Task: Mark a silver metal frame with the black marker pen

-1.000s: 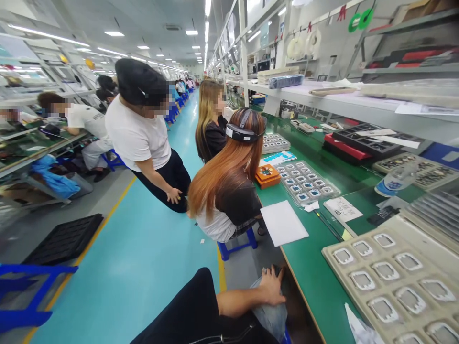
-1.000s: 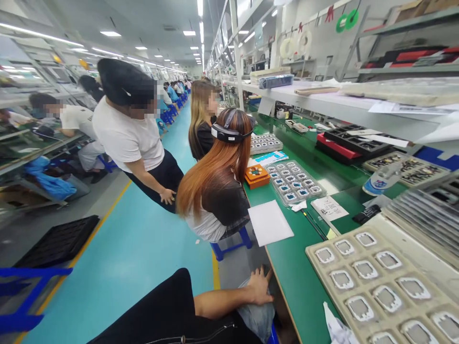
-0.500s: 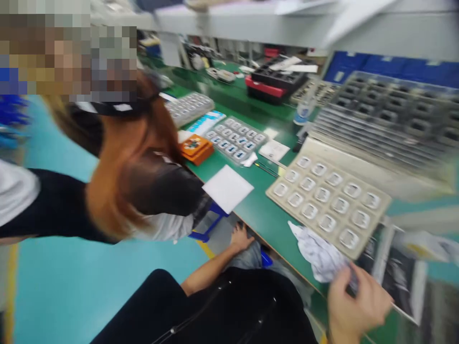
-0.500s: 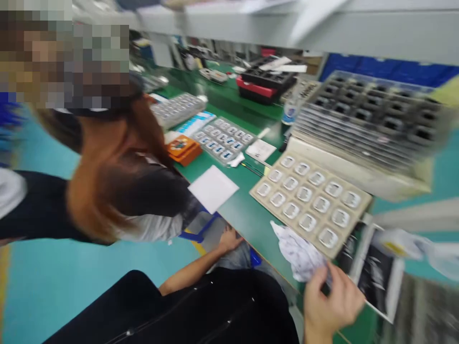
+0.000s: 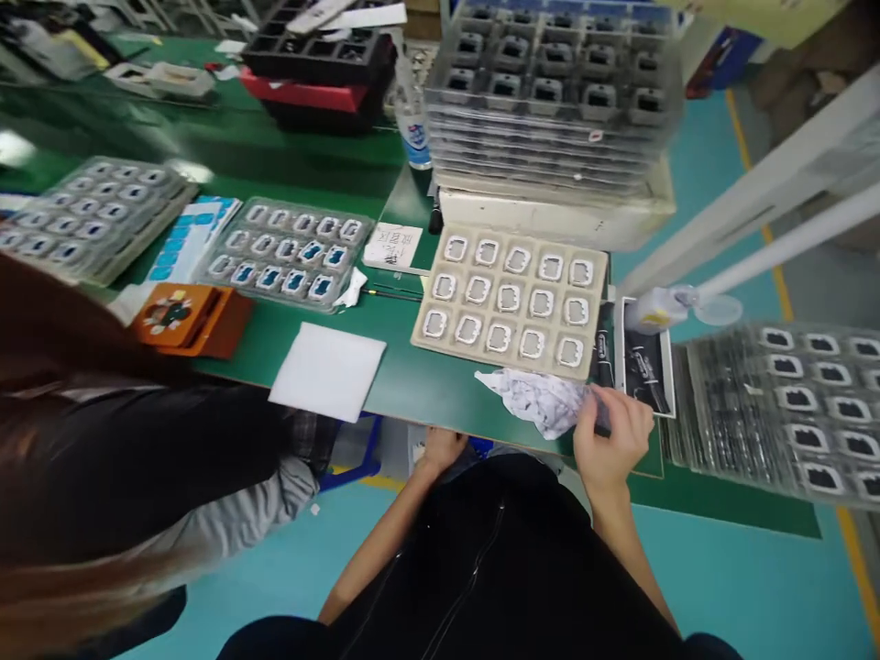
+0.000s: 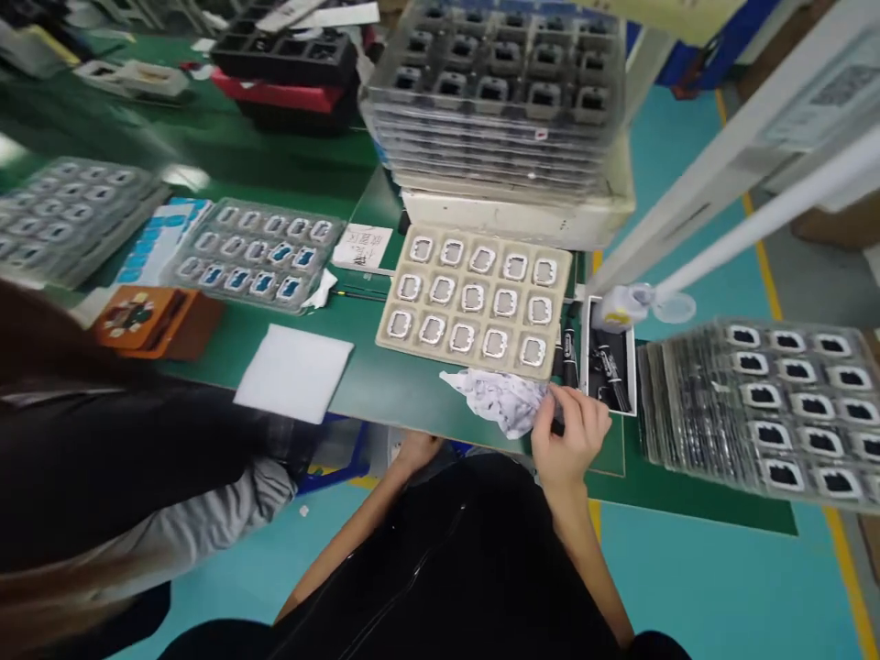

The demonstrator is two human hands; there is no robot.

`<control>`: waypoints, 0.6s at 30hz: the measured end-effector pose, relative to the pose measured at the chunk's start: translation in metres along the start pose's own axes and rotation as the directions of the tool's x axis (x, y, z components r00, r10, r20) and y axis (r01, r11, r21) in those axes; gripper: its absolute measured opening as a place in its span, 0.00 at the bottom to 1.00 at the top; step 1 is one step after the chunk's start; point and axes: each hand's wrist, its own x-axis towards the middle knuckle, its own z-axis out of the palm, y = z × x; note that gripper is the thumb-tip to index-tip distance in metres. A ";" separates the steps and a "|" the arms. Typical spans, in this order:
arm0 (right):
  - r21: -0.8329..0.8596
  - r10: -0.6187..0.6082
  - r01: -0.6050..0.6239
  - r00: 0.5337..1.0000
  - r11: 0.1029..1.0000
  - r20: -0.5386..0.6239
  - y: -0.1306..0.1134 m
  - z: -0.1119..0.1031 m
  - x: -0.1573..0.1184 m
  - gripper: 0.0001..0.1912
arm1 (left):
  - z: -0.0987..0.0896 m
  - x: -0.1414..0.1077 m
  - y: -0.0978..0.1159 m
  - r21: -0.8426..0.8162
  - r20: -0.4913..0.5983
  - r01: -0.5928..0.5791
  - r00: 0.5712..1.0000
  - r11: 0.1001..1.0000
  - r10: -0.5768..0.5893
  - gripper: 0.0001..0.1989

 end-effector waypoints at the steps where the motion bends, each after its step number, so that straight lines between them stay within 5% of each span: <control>1: -0.017 0.026 -0.026 1.000 1.000 -0.004 0.000 -0.001 0.004 0.08 | 0.000 -0.005 0.002 -0.021 -0.032 -0.053 0.998 0.998 0.052 0.17; 5: -0.143 0.129 -0.120 0.990 0.982 0.058 0.005 -0.005 0.023 0.11 | -0.005 -0.036 0.019 -0.107 -0.240 -0.302 0.933 0.947 0.270 0.11; 9: -0.283 0.180 -0.126 0.968 0.951 0.175 0.017 -0.005 0.035 0.14 | -0.024 -0.061 0.037 -0.125 -0.535 -0.563 0.732 0.817 0.422 0.18; 13: -0.333 0.150 -0.056 0.953 0.941 0.264 0.025 -0.001 0.050 0.16 | -0.056 -0.055 0.050 -0.097 -0.748 -0.685 0.528 0.722 0.401 0.25; 18: -0.466 0.104 0.144 0.879 0.873 0.466 0.030 0.009 0.089 0.14 | -0.093 -0.027 0.070 -0.093 -0.851 -0.658 0.441 0.747 0.283 0.18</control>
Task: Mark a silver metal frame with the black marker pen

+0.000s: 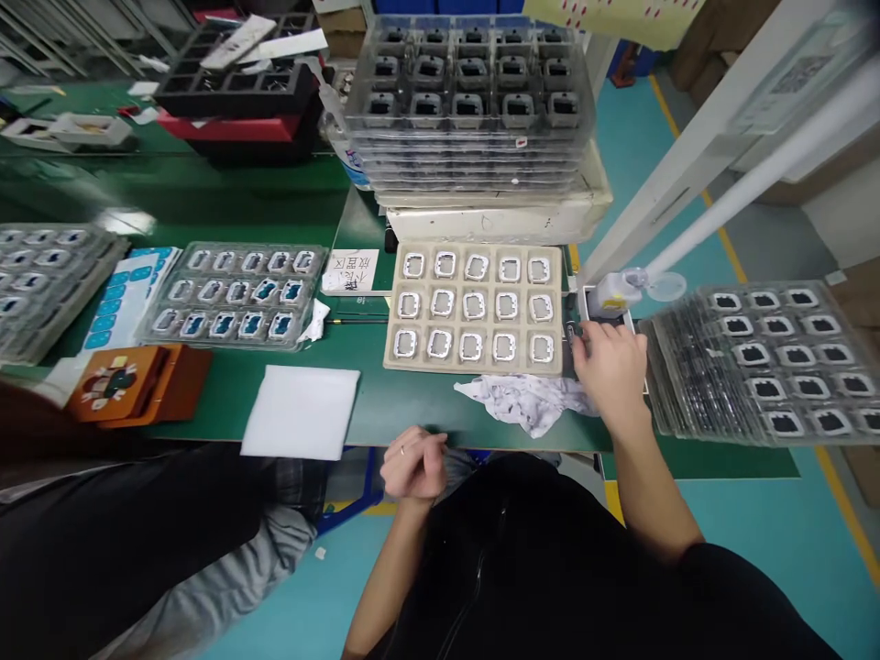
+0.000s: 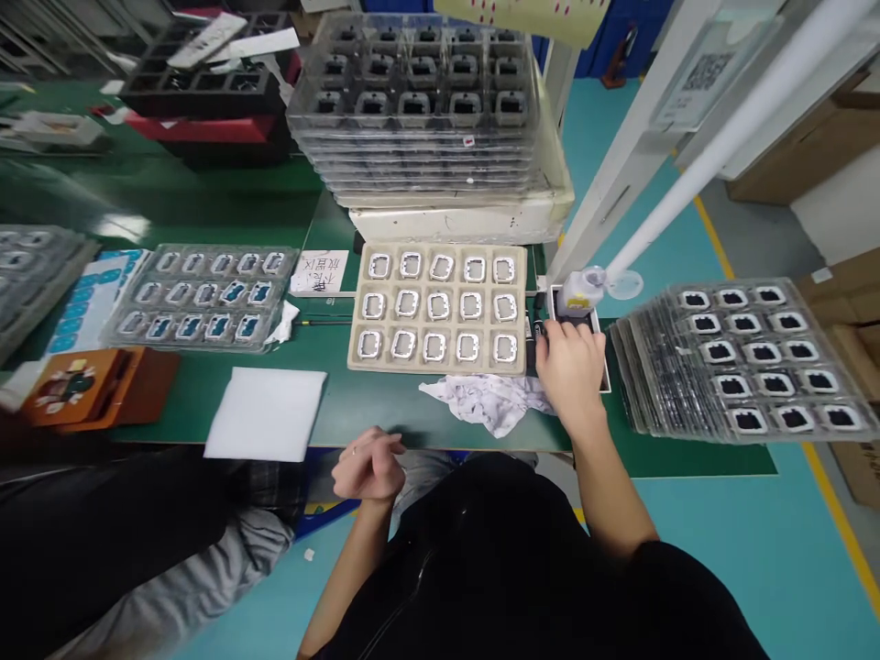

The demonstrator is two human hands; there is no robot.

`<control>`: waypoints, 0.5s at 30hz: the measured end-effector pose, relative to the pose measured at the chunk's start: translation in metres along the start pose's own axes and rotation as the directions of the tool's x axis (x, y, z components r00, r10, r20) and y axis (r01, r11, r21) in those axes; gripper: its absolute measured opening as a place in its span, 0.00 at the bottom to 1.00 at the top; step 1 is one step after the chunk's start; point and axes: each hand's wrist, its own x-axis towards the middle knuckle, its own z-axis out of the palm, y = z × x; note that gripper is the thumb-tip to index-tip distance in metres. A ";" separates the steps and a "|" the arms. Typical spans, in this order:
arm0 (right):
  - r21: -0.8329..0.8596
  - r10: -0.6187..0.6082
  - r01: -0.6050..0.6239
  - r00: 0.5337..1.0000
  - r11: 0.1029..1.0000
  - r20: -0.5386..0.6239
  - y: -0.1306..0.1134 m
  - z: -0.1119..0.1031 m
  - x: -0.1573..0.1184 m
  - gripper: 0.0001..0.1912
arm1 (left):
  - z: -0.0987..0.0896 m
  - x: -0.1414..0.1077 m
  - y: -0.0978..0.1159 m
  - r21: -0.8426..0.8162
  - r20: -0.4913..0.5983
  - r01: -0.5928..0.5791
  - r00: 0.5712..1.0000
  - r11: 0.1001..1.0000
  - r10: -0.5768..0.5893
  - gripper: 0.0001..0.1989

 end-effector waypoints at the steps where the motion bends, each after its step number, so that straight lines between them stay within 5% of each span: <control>1: -0.023 -0.028 0.029 0.999 0.999 0.030 0.001 -0.002 0.007 0.12 | 0.003 0.008 0.002 0.010 -0.019 0.010 1.000 1.000 -0.010 0.17; 5: -0.060 -0.107 0.113 0.990 0.992 0.094 0.000 -0.009 0.024 0.09 | 0.010 0.026 0.013 0.054 -0.050 0.073 0.996 0.996 -0.070 0.10; 10: -0.160 -0.162 0.187 0.975 0.969 0.155 -0.002 -0.015 0.030 0.09 | 0.010 0.027 0.017 0.092 -0.088 0.138 0.988 0.986 -0.130 0.14; 15: -0.179 -0.122 0.179 0.949 0.967 0.289 0.003 -0.016 0.040 0.13 | 0.011 0.025 0.013 0.116 -0.064 0.127 0.991 0.985 -0.120 0.13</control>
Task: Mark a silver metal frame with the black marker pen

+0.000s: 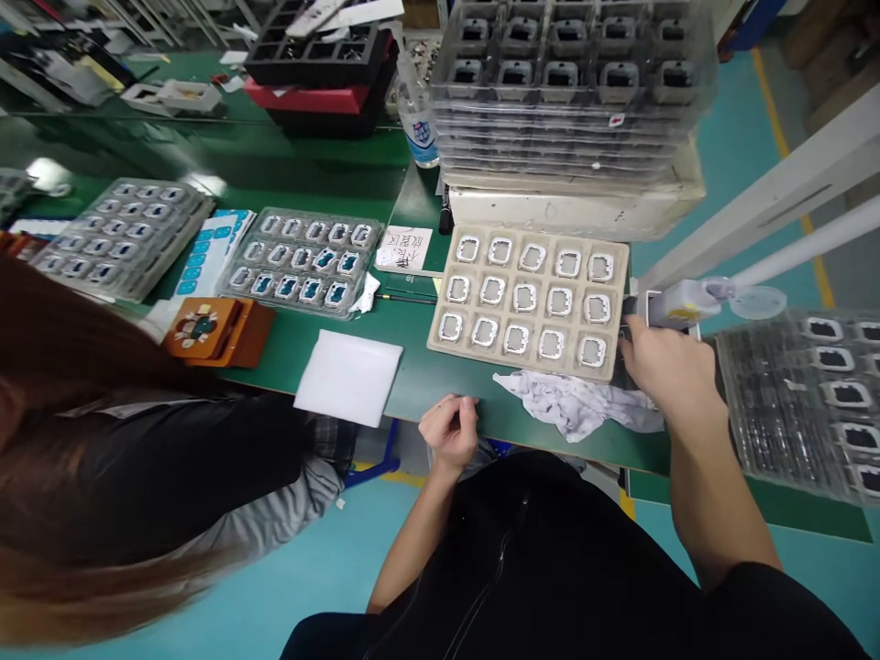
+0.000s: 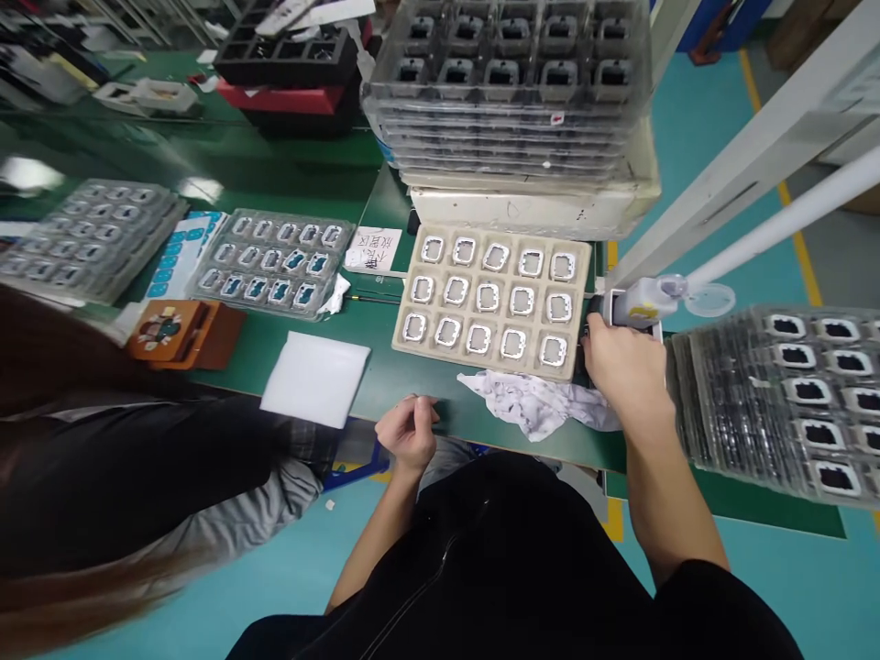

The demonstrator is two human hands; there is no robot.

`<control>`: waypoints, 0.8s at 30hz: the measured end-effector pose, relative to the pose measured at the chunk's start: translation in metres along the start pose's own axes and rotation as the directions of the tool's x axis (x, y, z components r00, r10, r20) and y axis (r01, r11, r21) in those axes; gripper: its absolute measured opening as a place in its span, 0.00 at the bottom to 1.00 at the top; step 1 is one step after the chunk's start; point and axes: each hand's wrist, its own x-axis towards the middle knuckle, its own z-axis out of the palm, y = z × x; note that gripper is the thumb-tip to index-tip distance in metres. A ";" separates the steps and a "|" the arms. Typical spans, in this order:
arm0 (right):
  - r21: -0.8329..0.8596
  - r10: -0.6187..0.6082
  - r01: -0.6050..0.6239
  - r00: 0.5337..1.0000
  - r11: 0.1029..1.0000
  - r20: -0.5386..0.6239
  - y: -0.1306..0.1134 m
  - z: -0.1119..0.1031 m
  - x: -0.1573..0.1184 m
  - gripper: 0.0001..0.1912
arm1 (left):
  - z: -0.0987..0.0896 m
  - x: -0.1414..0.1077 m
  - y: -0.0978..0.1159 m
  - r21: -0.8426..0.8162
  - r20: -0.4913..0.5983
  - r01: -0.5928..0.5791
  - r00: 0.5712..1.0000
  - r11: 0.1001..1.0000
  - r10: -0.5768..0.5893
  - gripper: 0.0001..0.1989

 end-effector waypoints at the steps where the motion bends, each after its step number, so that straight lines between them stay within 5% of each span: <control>1: 0.012 0.004 -0.005 1.000 1.000 0.017 0.002 0.000 0.002 0.14 | 0.000 0.000 0.000 0.001 0.006 -0.008 1.000 1.000 0.008 0.13; 7: 0.063 -0.020 0.018 0.999 0.998 0.033 0.009 0.003 0.005 0.20 | 0.002 -0.001 -0.001 0.001 0.035 -0.077 0.996 0.997 0.077 0.12; 12: 0.272 0.007 0.014 0.997 0.962 -0.077 0.017 0.005 -0.009 0.20 | 0.001 0.000 -0.002 -0.006 0.071 -0.099 0.993 0.995 0.100 0.09; 18: 0.670 0.117 0.079 0.963 0.738 -0.242 0.018 0.006 -0.049 0.16 | -0.003 -0.002 -0.004 -0.040 0.134 -0.123 0.983 0.992 0.127 0.07; 24: 0.788 0.247 0.149 0.900 0.597 -0.358 0.011 0.013 -0.074 0.18 | -0.006 0.004 0.000 -0.061 0.215 -0.178 0.959 0.982 0.187 0.05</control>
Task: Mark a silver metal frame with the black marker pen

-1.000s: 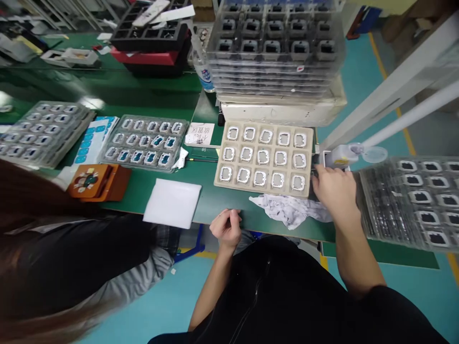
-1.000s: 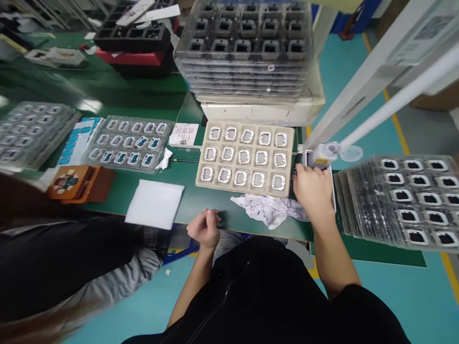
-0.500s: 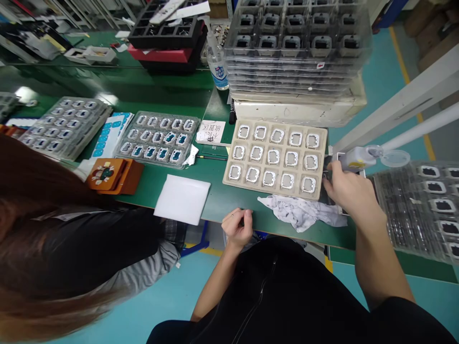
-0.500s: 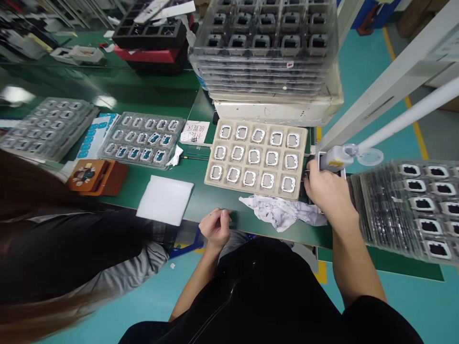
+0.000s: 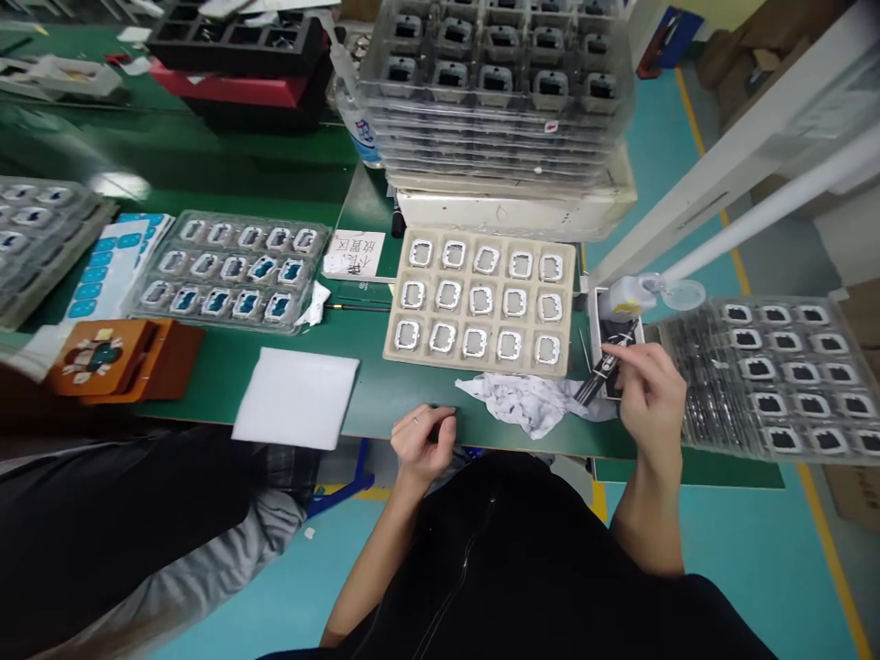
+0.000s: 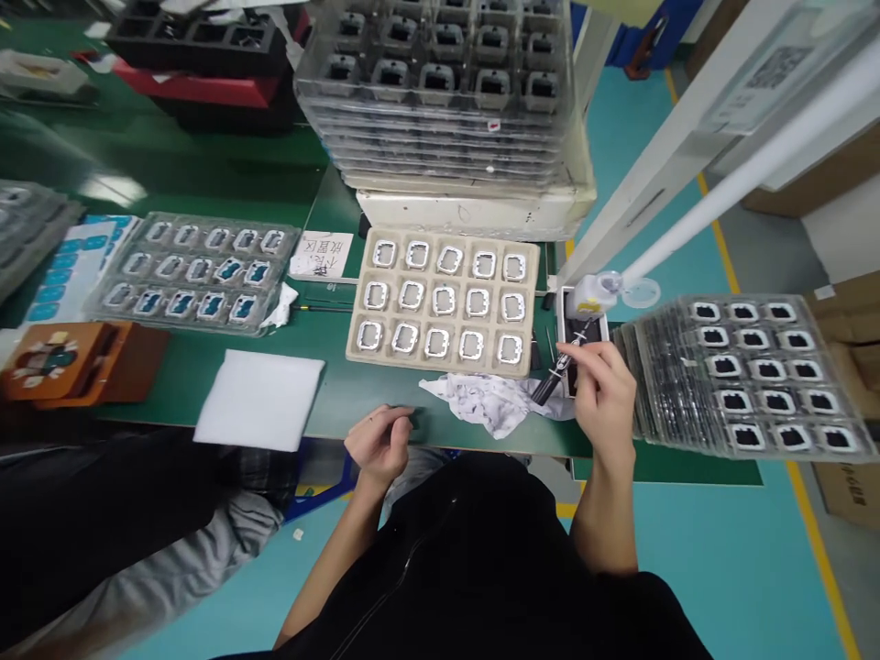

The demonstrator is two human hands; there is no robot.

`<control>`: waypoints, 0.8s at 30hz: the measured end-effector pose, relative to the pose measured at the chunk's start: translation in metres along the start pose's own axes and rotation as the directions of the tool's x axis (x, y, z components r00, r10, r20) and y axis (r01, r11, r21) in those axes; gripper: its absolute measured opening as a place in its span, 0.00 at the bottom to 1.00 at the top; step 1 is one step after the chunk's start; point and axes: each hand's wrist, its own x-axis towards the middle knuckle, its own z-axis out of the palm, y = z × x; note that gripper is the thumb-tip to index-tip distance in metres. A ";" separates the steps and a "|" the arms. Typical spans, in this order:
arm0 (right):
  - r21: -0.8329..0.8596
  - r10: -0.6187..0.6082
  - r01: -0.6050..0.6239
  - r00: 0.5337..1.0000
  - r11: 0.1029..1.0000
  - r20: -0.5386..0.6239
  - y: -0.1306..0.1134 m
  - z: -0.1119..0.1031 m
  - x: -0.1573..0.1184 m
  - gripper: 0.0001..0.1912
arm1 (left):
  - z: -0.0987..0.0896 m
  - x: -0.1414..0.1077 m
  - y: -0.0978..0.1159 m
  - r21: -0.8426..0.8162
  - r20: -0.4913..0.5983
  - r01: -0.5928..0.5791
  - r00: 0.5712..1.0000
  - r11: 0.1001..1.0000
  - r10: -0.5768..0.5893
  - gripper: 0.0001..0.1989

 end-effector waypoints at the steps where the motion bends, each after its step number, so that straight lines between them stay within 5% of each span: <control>1: -0.021 -0.025 0.025 1.000 0.999 -0.005 0.001 0.002 -0.001 0.18 | 0.000 0.001 0.001 0.005 0.016 -0.003 1.000 1.000 0.003 0.05; 7: -0.315 -0.109 0.110 0.994 0.943 0.021 0.009 0.020 -0.007 0.21 | 0.000 0.007 0.005 0.051 0.085 -0.005 0.996 0.999 0.001 0.05; 13: -0.263 -0.257 0.215 0.957 0.941 -0.136 0.032 0.014 -0.023 0.13 | 0.000 0.008 0.006 0.090 0.119 0.044 0.991 0.995 -0.055 0.05; 20: 0.192 -0.099 0.231 0.845 0.954 -0.525 0.032 0.018 -0.040 0.18 | -0.019 0.046 0.004 0.038 0.137 0.312 0.939 0.949 -0.315 0.09; 24: 0.559 0.145 0.219 0.833 0.800 -0.534 0.001 0.039 -0.043 0.16 | -0.031 0.095 -0.018 0.305 0.138 0.242 0.946 0.921 -0.294 0.16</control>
